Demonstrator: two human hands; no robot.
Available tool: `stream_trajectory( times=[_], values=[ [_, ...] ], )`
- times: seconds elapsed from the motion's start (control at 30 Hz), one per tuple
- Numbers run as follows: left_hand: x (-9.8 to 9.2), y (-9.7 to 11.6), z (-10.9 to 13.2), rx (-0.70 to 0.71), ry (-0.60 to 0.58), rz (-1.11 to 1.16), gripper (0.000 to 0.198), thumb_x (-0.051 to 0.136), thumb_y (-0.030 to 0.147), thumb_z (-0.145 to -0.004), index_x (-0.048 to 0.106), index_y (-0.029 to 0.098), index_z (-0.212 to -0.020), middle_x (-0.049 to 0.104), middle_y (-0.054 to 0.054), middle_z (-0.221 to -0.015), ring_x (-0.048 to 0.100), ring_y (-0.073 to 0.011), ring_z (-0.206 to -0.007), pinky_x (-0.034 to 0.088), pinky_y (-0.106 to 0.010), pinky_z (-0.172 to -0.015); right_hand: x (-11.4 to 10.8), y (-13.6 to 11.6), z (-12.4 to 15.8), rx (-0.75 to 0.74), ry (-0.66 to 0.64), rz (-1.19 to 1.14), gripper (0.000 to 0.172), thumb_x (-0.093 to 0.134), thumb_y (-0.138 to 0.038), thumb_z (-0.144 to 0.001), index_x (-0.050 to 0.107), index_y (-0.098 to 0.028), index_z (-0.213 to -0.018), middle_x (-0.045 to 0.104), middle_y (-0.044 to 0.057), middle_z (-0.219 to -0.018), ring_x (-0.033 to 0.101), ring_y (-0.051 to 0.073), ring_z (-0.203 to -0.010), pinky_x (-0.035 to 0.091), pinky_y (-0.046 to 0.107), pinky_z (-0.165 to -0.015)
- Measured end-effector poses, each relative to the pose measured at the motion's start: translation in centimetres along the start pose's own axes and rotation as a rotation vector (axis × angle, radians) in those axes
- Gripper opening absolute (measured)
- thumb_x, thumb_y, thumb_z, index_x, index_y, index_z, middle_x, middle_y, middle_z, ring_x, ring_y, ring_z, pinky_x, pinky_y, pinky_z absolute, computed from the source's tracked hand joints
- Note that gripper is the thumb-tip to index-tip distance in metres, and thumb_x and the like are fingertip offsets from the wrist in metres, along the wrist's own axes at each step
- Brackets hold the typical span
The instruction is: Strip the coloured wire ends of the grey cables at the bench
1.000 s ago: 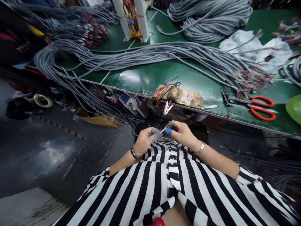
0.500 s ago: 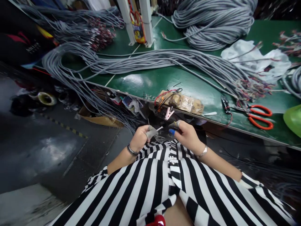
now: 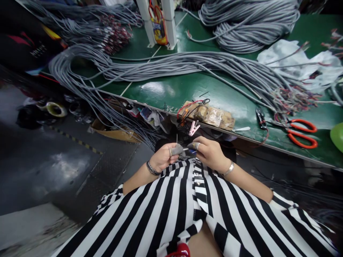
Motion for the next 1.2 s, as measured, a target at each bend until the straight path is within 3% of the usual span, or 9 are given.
stream_trajectory(
  times=[0.07,0.17,0.23,0.3,0.47,0.63,0.9,1.2],
  values=[
    [0.1,0.7,0.0,0.106,0.020,-0.125,0.033,0.078,0.038,-0.064,0.057,0.013,-0.069,0.047,0.005,-0.050,0.033,-0.0019,-0.038,0.025,-0.016,-0.037,0.4,0.7,-0.2,0.113,-0.002,-0.156,0.013,0.050,-0.023,-0.086,0.059,-0.016,-0.080,0.061,0.006,-0.086,0.053,0.014,-0.071,0.041,0.026,-0.064],
    [0.8,2.0,0.5,0.291,0.026,-0.377,0.027,0.078,0.034,-0.066,0.066,0.013,-0.078,0.064,0.000,-0.068,0.055,-0.0083,-0.058,0.046,-0.020,-0.057,2.5,2.6,0.2,0.398,-0.045,-0.534,0.031,0.046,-0.039,-0.089,0.047,-0.018,-0.066,0.047,-0.001,-0.062,0.041,0.011,-0.056,0.035,0.024,-0.054],
    [1.3,2.4,0.9,0.353,0.010,-0.481,0.024,0.077,0.033,-0.068,0.068,0.013,-0.077,0.067,-0.002,-0.073,0.060,-0.0114,-0.067,0.049,-0.022,-0.067,4.0,4.1,1.0,0.609,-0.076,-0.750,0.041,0.037,-0.051,-0.091,0.042,-0.020,-0.064,0.039,-0.004,-0.054,0.032,0.009,-0.047,0.029,0.023,-0.047],
    [1.2,2.6,1.1,0.371,0.023,-0.515,0.023,0.074,0.034,-0.071,0.068,0.013,-0.076,0.067,-0.002,-0.071,0.060,-0.0112,-0.065,0.049,-0.022,-0.065,4.0,5.2,1.7,0.695,-0.059,-0.781,0.048,0.029,-0.057,-0.092,0.041,-0.020,-0.063,0.038,-0.004,-0.053,0.031,0.009,-0.046,0.028,0.024,-0.047],
    [0.0,3.2,1.2,0.416,0.128,-0.550,0.024,0.071,0.036,-0.074,0.067,0.012,-0.074,0.066,-0.002,-0.066,0.058,-0.0100,-0.060,0.048,-0.020,-0.059,0.1,4.0,1.5,0.396,-0.118,-0.268,0.039,0.035,-0.048,-0.094,0.055,-0.018,-0.080,0.056,0.005,-0.076,0.050,0.016,-0.069,0.038,0.029,-0.065],
    [0.0,3.8,1.5,0.496,0.175,-0.631,0.021,0.071,0.033,-0.073,0.069,0.012,-0.074,0.067,-0.003,-0.066,0.059,-0.0105,-0.059,0.049,-0.020,-0.056,-1.4,1.2,1.4,0.249,-0.164,0.153,0.028,0.039,-0.028,-0.094,0.063,-0.015,-0.091,0.059,0.010,-0.089,0.051,0.019,-0.077,0.038,0.031,-0.070],
    [1.1,4.8,2.5,0.655,0.175,-0.784,0.012,0.068,0.025,-0.077,0.071,0.013,-0.076,0.070,-0.004,-0.068,0.063,-0.0112,-0.061,0.051,-0.019,-0.058,-1.7,-0.2,0.8,0.149,-0.113,0.349,0.020,0.051,-0.026,-0.089,0.067,-0.014,-0.086,0.061,0.009,-0.090,0.049,0.019,-0.076,0.037,0.034,-0.072],
    [0.9,4.6,2.6,0.692,0.177,-0.843,0.009,0.067,0.021,-0.078,0.071,0.013,-0.081,0.070,-0.003,-0.070,0.063,-0.0102,-0.061,0.050,-0.018,-0.058,-1.5,-0.6,0.6,0.126,-0.128,0.373,0.020,0.051,-0.027,-0.088,0.066,-0.015,-0.081,0.061,0.009,-0.087,0.048,0.018,-0.074,0.034,0.034,-0.071]
  ],
)
Point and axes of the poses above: each hand's wrist, its own z-axis away from the middle knuckle, its own x-axis out of the palm, y = z × x, the point moved 8 cm from there along -z, towards the middle knuckle
